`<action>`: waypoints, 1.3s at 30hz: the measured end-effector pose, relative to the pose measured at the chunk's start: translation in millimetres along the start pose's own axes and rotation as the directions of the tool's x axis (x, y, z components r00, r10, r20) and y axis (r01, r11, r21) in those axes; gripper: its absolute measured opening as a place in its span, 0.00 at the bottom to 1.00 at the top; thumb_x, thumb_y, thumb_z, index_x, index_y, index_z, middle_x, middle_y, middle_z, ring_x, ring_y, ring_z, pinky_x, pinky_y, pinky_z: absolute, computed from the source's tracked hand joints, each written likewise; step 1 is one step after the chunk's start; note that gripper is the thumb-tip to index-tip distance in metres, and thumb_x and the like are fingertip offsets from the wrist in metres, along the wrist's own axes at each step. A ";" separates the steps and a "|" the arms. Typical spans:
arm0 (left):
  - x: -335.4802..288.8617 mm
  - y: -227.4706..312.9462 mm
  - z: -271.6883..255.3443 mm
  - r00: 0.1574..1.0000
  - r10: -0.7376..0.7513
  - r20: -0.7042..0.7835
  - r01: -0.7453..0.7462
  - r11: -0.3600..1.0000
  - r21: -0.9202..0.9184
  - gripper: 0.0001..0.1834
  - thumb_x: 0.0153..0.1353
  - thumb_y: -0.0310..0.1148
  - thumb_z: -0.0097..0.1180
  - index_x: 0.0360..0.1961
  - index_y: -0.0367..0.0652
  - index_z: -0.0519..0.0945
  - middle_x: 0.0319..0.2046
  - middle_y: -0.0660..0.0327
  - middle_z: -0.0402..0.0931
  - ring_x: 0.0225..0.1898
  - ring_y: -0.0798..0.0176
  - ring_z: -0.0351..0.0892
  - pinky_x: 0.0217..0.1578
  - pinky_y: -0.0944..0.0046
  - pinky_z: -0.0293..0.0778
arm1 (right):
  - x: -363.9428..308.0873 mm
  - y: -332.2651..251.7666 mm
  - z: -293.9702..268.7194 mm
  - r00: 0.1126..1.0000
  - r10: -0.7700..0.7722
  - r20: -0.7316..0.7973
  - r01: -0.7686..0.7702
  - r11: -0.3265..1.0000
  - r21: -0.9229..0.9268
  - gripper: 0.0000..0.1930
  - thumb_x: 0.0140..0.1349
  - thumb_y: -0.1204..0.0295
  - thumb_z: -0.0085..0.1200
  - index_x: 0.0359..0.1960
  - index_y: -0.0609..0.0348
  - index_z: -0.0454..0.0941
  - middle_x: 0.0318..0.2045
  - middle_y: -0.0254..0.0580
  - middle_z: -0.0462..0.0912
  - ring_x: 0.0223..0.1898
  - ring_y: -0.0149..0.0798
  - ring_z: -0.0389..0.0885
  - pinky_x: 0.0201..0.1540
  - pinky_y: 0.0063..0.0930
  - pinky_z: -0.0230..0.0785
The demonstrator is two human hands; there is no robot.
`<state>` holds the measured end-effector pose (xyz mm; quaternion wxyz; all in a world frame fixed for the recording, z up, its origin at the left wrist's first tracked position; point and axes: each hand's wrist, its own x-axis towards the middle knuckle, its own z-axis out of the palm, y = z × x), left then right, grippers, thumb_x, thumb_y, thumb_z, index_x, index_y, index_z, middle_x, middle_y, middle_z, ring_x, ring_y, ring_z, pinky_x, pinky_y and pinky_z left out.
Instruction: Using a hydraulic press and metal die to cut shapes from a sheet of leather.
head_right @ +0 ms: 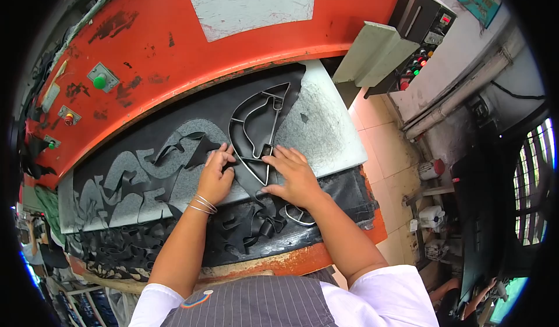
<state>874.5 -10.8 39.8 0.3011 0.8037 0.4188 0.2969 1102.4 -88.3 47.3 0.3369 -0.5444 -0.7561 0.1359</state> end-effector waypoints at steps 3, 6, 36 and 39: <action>3.5 0.0 -0.4 1.000 0.027 0.007 -0.027 0.999 0.019 0.13 0.52 0.22 0.49 0.40 0.42 0.70 0.56 0.49 0.74 0.66 0.47 0.61 0.67 0.48 0.49 | -1.8 1.5 0.2 1.000 0.005 0.014 -0.004 0.999 -0.035 0.39 0.43 0.56 0.70 0.59 0.53 0.69 0.57 0.55 0.72 0.64 0.54 0.63 0.67 0.48 0.50; 2.5 0.3 0.6 0.998 0.052 0.030 -0.053 0.998 0.028 0.12 0.52 0.22 0.49 0.40 0.42 0.70 0.57 0.48 0.73 0.66 0.47 0.61 0.67 0.47 0.48 | 1.8 -4.0 -3.5 0.998 0.056 -0.024 -0.054 0.994 0.091 0.44 0.43 0.56 0.70 0.63 0.56 0.63 0.60 0.53 0.69 0.65 0.56 0.61 0.67 0.50 0.49; 1.7 -0.8 -10.1 0.995 0.096 -0.009 -0.096 0.995 -0.032 0.14 0.52 0.23 0.52 0.41 0.41 0.71 0.58 0.45 0.70 0.65 0.42 0.60 0.66 0.52 0.52 | 4.8 -17.6 -6.8 0.984 0.168 0.056 -0.163 0.983 -0.089 0.58 0.40 0.56 0.72 0.70 0.57 0.46 0.59 0.61 0.68 0.62 0.58 0.64 0.69 0.44 0.48; -37.0 -17.0 -57.2 0.997 -0.008 -0.074 -0.016 0.949 -0.314 0.15 0.57 0.23 0.52 0.47 0.41 0.73 0.61 0.47 0.67 0.65 0.48 0.63 0.65 0.54 0.55 | -4.2 -48.6 -15.8 0.988 0.077 -0.134 -0.099 0.981 -0.168 0.55 0.40 0.56 0.72 0.69 0.58 0.52 0.58 0.58 0.70 0.59 0.58 0.67 0.65 0.43 0.54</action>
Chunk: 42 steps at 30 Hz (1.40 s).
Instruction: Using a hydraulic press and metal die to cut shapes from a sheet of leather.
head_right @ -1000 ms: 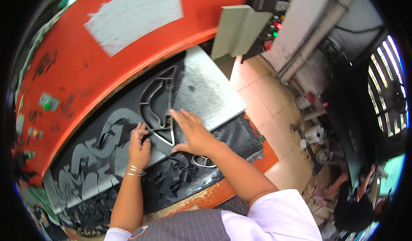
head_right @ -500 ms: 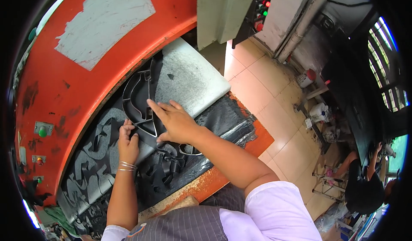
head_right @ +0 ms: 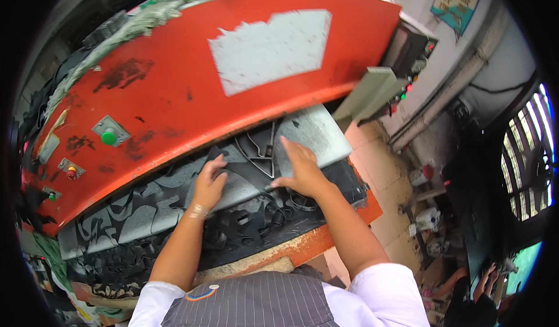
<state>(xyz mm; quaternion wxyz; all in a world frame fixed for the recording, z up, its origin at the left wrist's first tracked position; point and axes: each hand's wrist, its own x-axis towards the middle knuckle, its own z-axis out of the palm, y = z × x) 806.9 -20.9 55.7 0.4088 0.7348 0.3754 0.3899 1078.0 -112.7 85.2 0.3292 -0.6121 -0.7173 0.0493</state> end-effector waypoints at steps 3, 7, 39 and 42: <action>-53.6 8.5 -79.8 0.970 -0.042 -0.238 0.003 0.987 -0.160 0.17 0.59 0.22 0.51 0.51 0.39 0.73 0.61 0.49 0.67 0.64 0.55 0.64 0.63 0.58 0.60 | -17.2 -29.1 -28.3 0.991 -0.017 -0.129 0.022 0.999 0.044 0.50 0.41 0.55 0.72 0.66 0.60 0.59 0.54 0.54 0.73 0.54 0.55 0.70 0.59 0.43 0.59; -120.5 -46.6 -233.9 0.646 -0.194 -0.738 0.120 0.981 -0.152 0.23 0.59 0.19 0.49 0.57 0.37 0.70 0.59 0.49 0.68 0.63 0.56 0.65 0.63 0.59 0.60 | -12.7 -88.7 17.3 0.989 -0.132 -0.073 0.146 0.960 0.240 0.43 0.44 0.54 0.70 0.60 0.61 0.66 0.48 0.51 0.76 0.49 0.52 0.72 0.53 0.42 0.65; -243.6 99.6 -41.6 0.999 0.023 -0.036 0.008 0.728 0.685 0.07 0.54 0.34 0.54 0.29 0.45 0.83 0.27 0.59 0.78 0.35 0.54 0.76 0.54 0.49 0.61 | -143.2 -198.9 42.5 0.915 -0.261 0.309 0.279 0.960 -0.015 0.26 0.41 0.65 0.65 0.44 0.59 0.71 0.38 0.41 0.74 0.44 0.45 0.72 0.47 0.36 0.65; -238.1 98.2 -30.0 0.994 0.014 -0.106 0.062 0.731 0.679 0.07 0.53 0.34 0.55 0.27 0.45 0.83 0.26 0.59 0.78 0.33 0.53 0.76 0.50 0.51 0.62 | -132.4 -195.2 37.0 0.916 -0.232 0.328 0.259 0.965 -0.041 0.19 0.42 0.68 0.64 0.37 0.57 0.73 0.33 0.40 0.74 0.41 0.43 0.73 0.43 0.33 0.66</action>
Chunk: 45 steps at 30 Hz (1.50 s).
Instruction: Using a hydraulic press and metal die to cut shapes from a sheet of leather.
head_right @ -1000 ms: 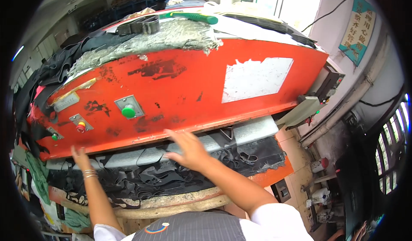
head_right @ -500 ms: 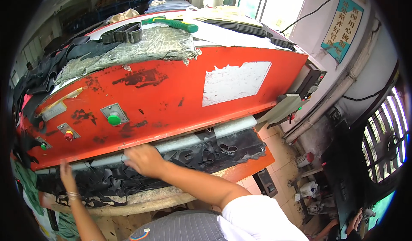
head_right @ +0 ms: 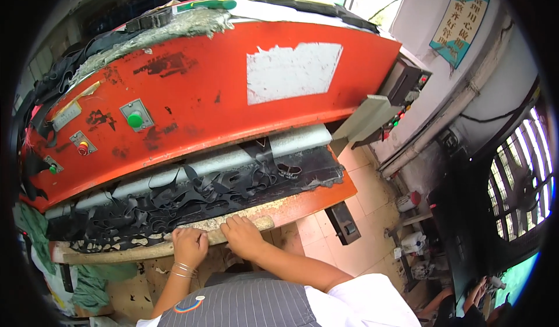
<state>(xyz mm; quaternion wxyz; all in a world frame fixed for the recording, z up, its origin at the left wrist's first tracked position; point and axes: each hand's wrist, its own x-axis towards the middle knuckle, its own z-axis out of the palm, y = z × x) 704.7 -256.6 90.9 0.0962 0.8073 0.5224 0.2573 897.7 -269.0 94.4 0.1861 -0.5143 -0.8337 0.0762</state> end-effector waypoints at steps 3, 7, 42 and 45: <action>9.8 -2.1 -1.3 1.000 -0.022 -0.018 0.022 0.999 -0.038 0.07 0.50 0.34 0.56 0.22 0.44 0.82 0.23 0.58 0.78 0.31 0.52 0.75 0.46 0.54 0.63 | 3.0 2.8 -16.5 0.999 -0.021 0.033 0.020 1.000 0.023 0.16 0.46 0.66 0.63 0.36 0.58 0.75 0.33 0.44 0.76 0.40 0.46 0.75 0.43 0.36 0.67; 29.8 -4.9 -8.1 0.996 -0.040 0.078 0.046 0.996 -0.080 0.12 0.47 0.38 0.58 0.15 0.42 0.81 0.19 0.56 0.78 0.25 0.50 0.76 0.39 0.56 0.67 | -12.1 21.0 -32.3 0.944 -0.043 0.326 -0.050 0.961 0.272 0.18 0.52 0.59 0.61 0.38 0.60 0.76 0.32 0.49 0.80 0.36 0.52 0.78 0.43 0.44 0.67; 243.3 11.0 169.8 0.981 0.086 0.174 -0.113 0.982 0.152 0.27 0.64 0.37 0.43 0.65 0.47 0.64 0.68 0.56 0.57 0.70 0.52 0.51 0.68 0.47 0.46 | -48.3 300.0 -124.1 0.679 0.689 -0.252 0.050 0.299 0.953 0.24 0.55 0.69 0.60 0.51 0.65 0.69 0.37 0.35 0.78 0.35 0.31 0.79 0.40 0.26 0.75; 226.2 18.0 170.5 0.993 0.004 0.114 0.003 0.998 -0.058 0.28 0.59 0.38 0.54 0.61 0.44 0.69 0.65 0.52 0.61 0.69 0.48 0.52 0.67 0.48 0.47 | -79.2 266.0 -121.1 0.686 0.679 -0.263 -0.075 0.425 0.902 0.27 0.50 0.72 0.65 0.52 0.65 0.72 0.42 0.39 0.79 0.40 0.31 0.78 0.46 0.26 0.71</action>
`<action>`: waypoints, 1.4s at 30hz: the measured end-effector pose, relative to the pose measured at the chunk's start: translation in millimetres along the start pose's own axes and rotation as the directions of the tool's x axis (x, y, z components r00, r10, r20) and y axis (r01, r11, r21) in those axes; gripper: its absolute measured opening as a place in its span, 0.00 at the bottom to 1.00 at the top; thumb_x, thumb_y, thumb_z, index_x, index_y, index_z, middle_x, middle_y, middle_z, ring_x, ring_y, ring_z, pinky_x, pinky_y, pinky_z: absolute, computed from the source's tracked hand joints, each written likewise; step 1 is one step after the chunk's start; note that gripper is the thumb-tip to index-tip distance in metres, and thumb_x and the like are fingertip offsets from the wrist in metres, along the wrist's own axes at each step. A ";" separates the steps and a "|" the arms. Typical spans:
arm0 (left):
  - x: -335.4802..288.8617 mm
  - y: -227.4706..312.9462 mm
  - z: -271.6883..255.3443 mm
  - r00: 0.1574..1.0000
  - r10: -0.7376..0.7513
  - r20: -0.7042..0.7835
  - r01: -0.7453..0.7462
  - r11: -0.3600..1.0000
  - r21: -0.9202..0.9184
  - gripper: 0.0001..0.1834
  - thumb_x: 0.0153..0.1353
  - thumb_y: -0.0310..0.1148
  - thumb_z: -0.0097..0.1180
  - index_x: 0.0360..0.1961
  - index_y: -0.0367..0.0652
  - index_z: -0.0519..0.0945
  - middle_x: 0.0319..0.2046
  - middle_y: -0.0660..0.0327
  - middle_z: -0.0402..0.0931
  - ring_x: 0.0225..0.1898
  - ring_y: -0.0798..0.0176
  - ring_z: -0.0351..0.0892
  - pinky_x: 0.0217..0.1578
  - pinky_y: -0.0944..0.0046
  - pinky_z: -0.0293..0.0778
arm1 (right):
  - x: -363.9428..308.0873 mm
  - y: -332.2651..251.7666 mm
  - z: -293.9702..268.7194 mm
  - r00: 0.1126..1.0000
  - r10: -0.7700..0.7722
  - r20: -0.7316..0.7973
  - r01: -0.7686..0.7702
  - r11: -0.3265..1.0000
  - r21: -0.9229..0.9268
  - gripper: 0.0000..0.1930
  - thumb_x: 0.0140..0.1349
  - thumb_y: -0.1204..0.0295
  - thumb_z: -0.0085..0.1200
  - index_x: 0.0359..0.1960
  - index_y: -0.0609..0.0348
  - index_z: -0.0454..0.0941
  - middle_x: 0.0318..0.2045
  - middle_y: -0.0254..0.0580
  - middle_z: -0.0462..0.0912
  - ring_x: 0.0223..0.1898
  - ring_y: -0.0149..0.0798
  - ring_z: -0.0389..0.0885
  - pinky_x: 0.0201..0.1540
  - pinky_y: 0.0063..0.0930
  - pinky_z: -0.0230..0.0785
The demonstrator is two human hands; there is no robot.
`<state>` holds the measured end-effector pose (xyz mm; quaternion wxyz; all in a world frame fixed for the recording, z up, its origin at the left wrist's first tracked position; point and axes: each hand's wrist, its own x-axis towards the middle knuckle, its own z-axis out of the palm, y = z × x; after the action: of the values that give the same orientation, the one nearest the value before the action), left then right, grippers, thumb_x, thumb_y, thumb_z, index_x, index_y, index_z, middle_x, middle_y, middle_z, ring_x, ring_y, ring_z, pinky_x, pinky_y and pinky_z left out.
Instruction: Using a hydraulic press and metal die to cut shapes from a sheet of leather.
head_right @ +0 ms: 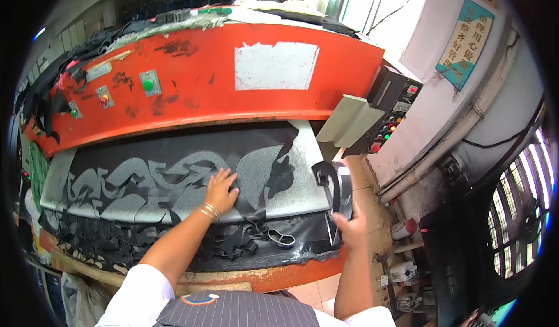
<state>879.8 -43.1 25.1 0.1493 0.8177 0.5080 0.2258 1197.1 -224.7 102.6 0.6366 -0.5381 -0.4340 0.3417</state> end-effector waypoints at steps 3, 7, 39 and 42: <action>-20.1 38.7 -2.8 0.996 -0.013 0.089 0.062 0.811 -0.581 0.31 0.59 0.44 0.57 0.60 0.38 0.69 0.64 0.47 0.61 0.67 0.47 0.58 0.66 0.53 0.53 | -27.4 -19.3 20.0 0.994 0.030 0.107 -0.022 0.997 -0.074 0.28 0.46 0.72 0.66 0.51 0.65 0.73 0.43 0.37 0.78 0.42 0.31 0.76 0.48 0.26 0.69; -72.7 129.7 -32.2 0.960 0.111 0.255 0.213 0.297 -0.931 0.36 0.64 0.46 0.56 0.62 0.30 0.63 0.58 0.46 0.68 0.61 0.56 0.65 0.62 0.60 0.60 | -58.0 -28.0 55.7 0.952 -0.113 0.285 0.183 0.955 -0.234 0.26 0.41 0.72 0.68 0.45 0.65 0.77 0.44 0.41 0.72 0.46 0.36 0.71 0.49 0.29 0.66; -533.0 143.3 -147.4 0.323 -0.929 -0.178 0.004 0.190 -0.982 0.18 0.65 0.39 0.57 0.49 0.37 0.73 0.38 0.64 0.76 0.39 0.72 0.73 0.39 0.67 0.73 | -333.5 -81.1 279.9 -0.318 -0.001 0.948 -0.008 1.000 -0.001 0.16 0.60 0.73 0.60 0.48 0.66 0.74 0.42 0.40 0.74 0.44 0.30 0.74 0.45 0.24 0.67; -558.4 149.8 -132.1 0.110 -0.993 -0.029 -0.085 0.019 -0.996 0.20 0.67 0.46 0.51 0.43 0.36 0.76 0.23 0.68 0.70 0.25 0.73 0.67 0.30 0.68 0.68 | -333.3 -91.6 276.0 -0.177 0.224 0.958 -0.239 0.935 -0.263 0.10 0.58 0.71 0.59 0.37 0.64 0.74 0.29 0.36 0.79 0.32 0.28 0.75 0.40 0.23 0.66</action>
<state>712.1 -608.6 87.3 0.3665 -0.0003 0.5751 0.7314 810.3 -435.3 143.0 0.0256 -0.1656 -0.6544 0.7373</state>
